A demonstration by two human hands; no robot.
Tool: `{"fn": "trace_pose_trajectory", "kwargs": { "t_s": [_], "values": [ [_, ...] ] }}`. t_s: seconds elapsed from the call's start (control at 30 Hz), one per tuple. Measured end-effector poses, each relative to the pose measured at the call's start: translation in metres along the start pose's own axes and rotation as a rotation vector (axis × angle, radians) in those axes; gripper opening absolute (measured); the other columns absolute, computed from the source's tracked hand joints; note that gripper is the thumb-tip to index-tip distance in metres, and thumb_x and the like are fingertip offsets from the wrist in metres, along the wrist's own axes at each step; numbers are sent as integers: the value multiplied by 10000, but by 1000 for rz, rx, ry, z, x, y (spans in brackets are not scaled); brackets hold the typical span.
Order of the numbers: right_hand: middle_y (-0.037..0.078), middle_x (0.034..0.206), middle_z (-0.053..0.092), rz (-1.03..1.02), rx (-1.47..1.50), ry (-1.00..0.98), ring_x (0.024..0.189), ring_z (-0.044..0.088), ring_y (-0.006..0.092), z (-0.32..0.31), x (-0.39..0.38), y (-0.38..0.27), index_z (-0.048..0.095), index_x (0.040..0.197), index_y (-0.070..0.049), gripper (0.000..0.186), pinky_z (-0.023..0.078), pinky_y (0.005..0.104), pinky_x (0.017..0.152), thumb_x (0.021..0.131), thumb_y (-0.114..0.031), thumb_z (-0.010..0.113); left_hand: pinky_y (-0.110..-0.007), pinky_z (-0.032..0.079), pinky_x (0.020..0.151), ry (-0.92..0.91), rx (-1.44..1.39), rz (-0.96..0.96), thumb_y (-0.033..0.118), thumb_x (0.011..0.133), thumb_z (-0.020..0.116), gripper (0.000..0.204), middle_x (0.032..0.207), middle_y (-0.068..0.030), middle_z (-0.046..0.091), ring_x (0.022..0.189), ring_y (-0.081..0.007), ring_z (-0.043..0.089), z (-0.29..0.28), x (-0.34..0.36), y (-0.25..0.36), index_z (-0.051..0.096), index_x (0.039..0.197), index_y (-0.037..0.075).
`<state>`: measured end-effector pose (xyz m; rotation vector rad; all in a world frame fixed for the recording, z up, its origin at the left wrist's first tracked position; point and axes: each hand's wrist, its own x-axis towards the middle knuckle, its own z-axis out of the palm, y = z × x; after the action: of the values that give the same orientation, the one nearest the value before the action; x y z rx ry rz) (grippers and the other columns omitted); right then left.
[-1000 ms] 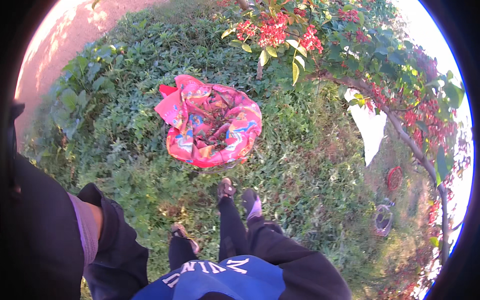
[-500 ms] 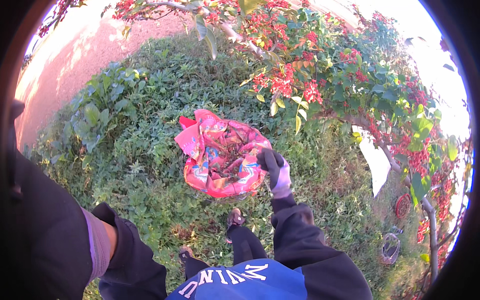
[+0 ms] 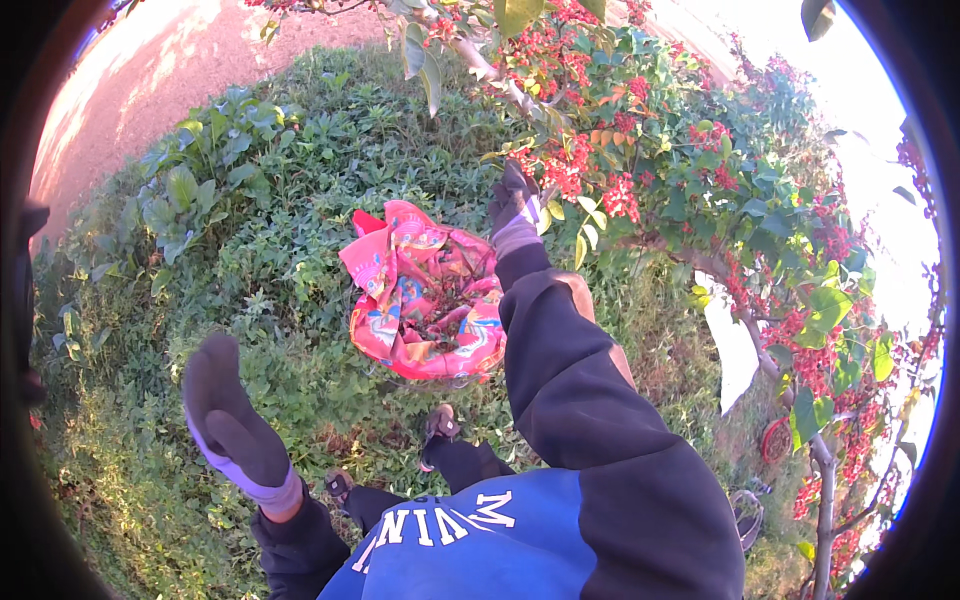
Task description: The person picks red berries from a bush by hand and places them into a patterned cloth bag. The person repeatedly reaches for berry clusters, plucks them, and deposits them into the bag held in the other hand.
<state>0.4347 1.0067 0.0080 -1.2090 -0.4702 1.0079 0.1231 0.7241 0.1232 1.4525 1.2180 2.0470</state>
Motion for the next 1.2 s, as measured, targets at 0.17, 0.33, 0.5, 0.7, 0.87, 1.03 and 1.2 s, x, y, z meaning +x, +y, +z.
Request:
{"fn": "trace_pose_trajectory", "kwargs": {
  "t_s": [0.17, 0.33, 0.5, 0.7, 0.87, 1.03, 1.2],
  "values": [
    [7, 892, 661, 69, 120, -49, 812, 633, 177, 5, 26, 3, 616, 1005, -175, 210, 469, 356, 686, 824, -265, 675, -392, 383, 1006, 30, 93, -412, 259, 987, 387, 446, 1256, -204, 511, 1155, -291, 513, -26, -70, -10, 415, 1289, -69],
    [40, 965, 664, 163, 330, -285, 871, 647, 182, -12, 37, 8, 602, 1008, -126, 160, 536, 369, 758, 864, -191, 621, -365, 393, 983, 139, 108, -674, 270, 985, 414, 443, 1217, -176, 549, 1128, -246, 528, -37, -115, -16, 445, 1265, -73],
    [77, 1149, 622, 263, 487, -440, 973, 620, 207, -21, 35, 7, 572, 1156, -90, 290, 495, 443, 886, 868, -106, 546, -362, 395, 981, 236, 34, -744, 265, 992, 400, 427, 1212, -167, 550, 1115, -241, 532, -37, -133, -23, 450, 1262, -62],
    [73, 1066, 656, 403, 682, -645, 915, 637, 232, -12, 23, -13, 596, 1087, -127, 242, 490, 475, 879, 845, -140, 588, -358, 403, 974, 253, 48, -743, 261, 994, 398, 412, 1200, -161, 554, 1103, -239, 538, -38, -135, -29, 460, 1250, -55],
    [44, 851, 645, 347, 533, -480, 709, 596, 177, -2, 30, -8, 599, 934, -137, 274, 534, 439, 779, 843, -393, 633, -358, 408, 971, 252, 49, -747, 257, 995, 394, 409, 1190, -163, 559, 1100, -237, 540, -38, -137, -30, 460, 1250, -55],
    [31, 864, 645, 269, 419, -465, 742, 613, 157, -4, 30, 7, 607, 987, -83, 245, 551, 314, 708, 863, -292, 639, -361, 410, 979, 234, 37, -747, 254, 997, 383, 410, 1190, -169, 558, 1106, -241, 538, -35, -143, -31, 457, 1253, -58],
    [36, 907, 653, 192, 325, -421, 812, 636, 158, -8, 8, 3, 604, 987, -104, 147, 554, 290, 677, 858, -159, 650, -360, 411, 980, 220, 42, -776, 265, 996, 387, 422, 1200, -174, 554, 1113, -245, 536, -33, -147, -33, 452, 1258, -58]
  ]
}}
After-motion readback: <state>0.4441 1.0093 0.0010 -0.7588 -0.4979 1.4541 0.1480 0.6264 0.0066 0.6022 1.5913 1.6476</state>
